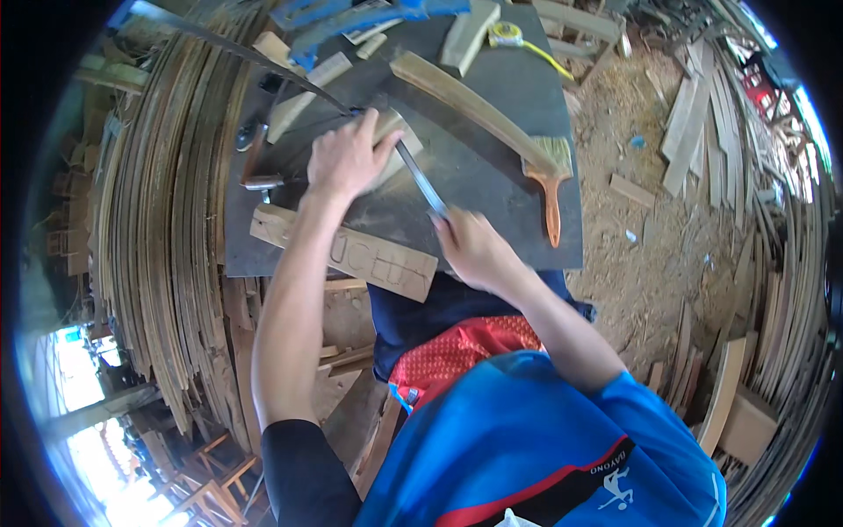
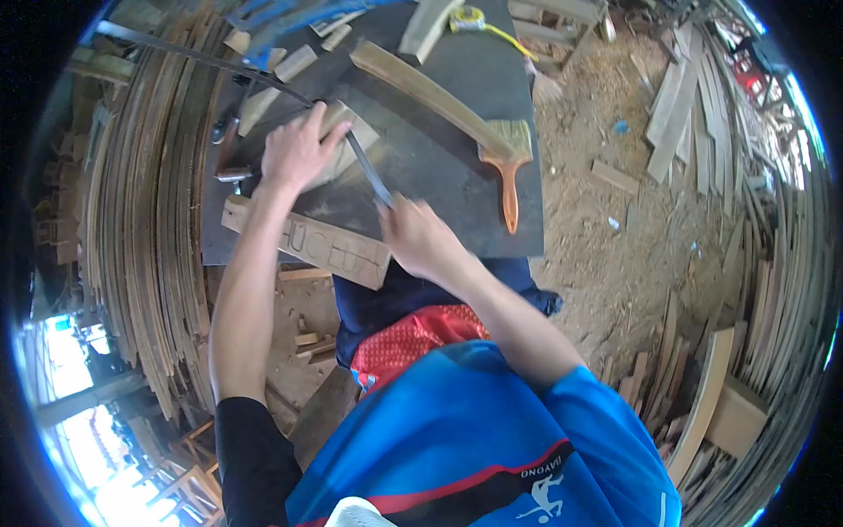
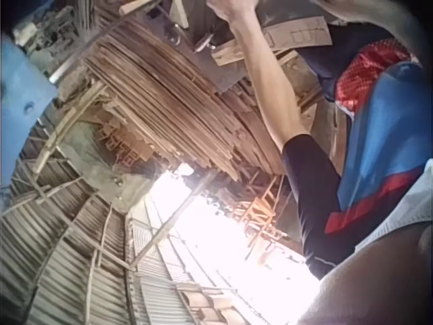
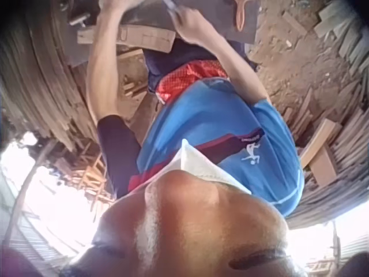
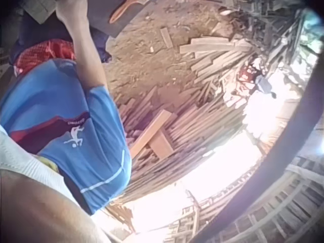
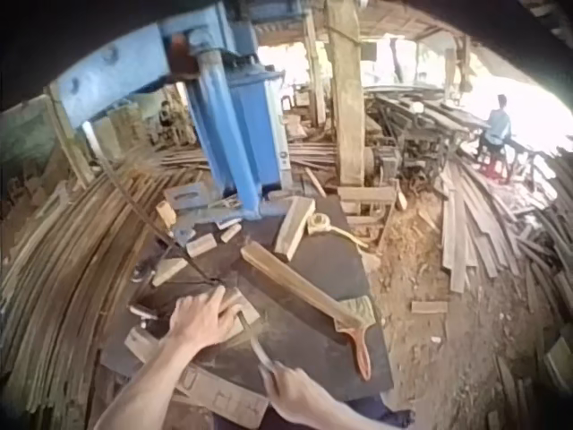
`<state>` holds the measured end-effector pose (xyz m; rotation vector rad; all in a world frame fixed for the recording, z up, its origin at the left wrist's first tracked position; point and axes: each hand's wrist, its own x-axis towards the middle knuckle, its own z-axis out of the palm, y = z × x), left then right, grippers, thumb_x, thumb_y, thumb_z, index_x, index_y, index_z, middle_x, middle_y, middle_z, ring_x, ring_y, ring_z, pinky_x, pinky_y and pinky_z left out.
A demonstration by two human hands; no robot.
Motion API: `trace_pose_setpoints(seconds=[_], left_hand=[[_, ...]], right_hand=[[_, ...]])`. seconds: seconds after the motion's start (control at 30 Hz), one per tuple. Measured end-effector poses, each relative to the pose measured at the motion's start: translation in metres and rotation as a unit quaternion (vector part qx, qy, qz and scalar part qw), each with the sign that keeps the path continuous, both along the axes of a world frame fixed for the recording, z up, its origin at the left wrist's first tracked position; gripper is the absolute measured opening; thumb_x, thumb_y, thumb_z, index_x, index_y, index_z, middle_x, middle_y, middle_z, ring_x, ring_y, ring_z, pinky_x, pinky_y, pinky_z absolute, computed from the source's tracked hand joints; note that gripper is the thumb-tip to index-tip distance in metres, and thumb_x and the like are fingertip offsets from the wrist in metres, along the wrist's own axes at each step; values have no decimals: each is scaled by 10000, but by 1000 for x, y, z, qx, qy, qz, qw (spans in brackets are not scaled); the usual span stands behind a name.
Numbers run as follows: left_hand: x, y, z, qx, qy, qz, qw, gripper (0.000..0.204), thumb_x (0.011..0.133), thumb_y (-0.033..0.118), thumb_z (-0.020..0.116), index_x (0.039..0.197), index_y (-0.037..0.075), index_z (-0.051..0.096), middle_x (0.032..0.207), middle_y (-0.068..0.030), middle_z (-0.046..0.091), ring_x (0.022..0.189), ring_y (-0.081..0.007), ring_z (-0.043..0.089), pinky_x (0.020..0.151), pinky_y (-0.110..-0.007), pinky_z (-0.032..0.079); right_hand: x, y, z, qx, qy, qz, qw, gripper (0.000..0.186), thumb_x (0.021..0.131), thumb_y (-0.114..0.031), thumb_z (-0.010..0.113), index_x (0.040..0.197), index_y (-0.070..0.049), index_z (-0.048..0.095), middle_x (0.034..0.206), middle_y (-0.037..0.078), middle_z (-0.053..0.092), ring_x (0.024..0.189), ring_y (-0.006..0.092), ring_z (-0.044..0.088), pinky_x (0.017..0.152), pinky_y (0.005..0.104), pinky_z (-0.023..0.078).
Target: The person uses a hand file to smooth and shape a small rectangular block of wood on a workbench. They repeatedly rub the file along the edges and surfaces of the wood, adjusting the block's orientation to work on different sides.
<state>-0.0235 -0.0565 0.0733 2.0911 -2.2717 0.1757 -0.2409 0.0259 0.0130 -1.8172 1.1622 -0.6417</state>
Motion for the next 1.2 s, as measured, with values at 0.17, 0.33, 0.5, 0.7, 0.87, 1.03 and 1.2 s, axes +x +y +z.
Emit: trace_pose_setpoints(seconds=[0.17, 0.33, 0.5, 0.7, 0.87, 1.03, 1.2], left_hand=[[-3, -9, -3, -6, 8, -11, 1000, 529, 986, 583, 494, 1176, 94, 566, 998, -210, 727, 911, -452, 698, 785, -550, 556], [0, -7, -4, 15, 4, 14, 1000, 584, 977, 601, 503, 1241, 84, 569, 1054, -212, 721, 959, -448, 689, 826, -547, 544], [5, -8, -6, 6, 14, -6, 1000, 603, 967, 623, 506, 1249, 95, 579, 1046, -203, 725, 971, -428, 693, 831, -523, 551], [-6, -8, -2, 21, 6, -10, 1000, 623, 966, 631, 498, 1291, 104, 571, 1057, -191, 727, 978, -413, 696, 835, -514, 555], [-1, -4, -9, -5, 12, -14, 1000, 616, 971, 620, 497, 1295, 102, 570, 1050, -194, 728, 959, -419, 699, 817, -520, 558], [-3, -2, -7, -4, 9, -1, 1000, 596, 975, 608, 497, 1282, 104, 578, 984, -220, 726, 910, -440, 701, 780, -531, 557], [15, 7, -13, -71, 39, 95, 992, 641, 975, 614, 493, 1210, 27, 598, 959, -273, 709, 903, -458, 693, 780, -550, 541]], right_hand=[[42, -56, -11, -25, 17, -40, 999, 354, 1023, -251, 473, 877, 44, 602, 795, 318, 648, 806, 517, 637, 754, 588, 504], [16, -30, 5, 24, 55, 4, 998, 356, 1031, -267, 457, 916, 41, 594, 798, 309, 663, 797, 497, 662, 750, 579, 535], [-18, -3, 13, 19, 76, 12, 997, 322, 1034, -268, 470, 916, 19, 554, 739, 282, 644, 748, 505, 644, 712, 589, 522], [-30, -3, 26, 6, 49, 16, 999, 299, 1023, -241, 504, 878, 15, 557, 707, 267, 630, 721, 501, 632, 693, 583, 507], [-25, -3, 22, 7, 21, 12, 1000, 302, 1008, -216, 508, 859, 35, 586, 739, 279, 646, 755, 489, 648, 723, 565, 521], [-3, -18, 13, 45, 22, -10, 999, 302, 1021, -235, 504, 884, 24, 575, 743, 274, 638, 768, 501, 620, 722, 583, 472], [24, -21, 7, -29, 37, -20, 999, 267, 1019, -227, 501, 899, 7, 551, 665, 259, 623, 671, 476, 640, 643, 563, 519]])
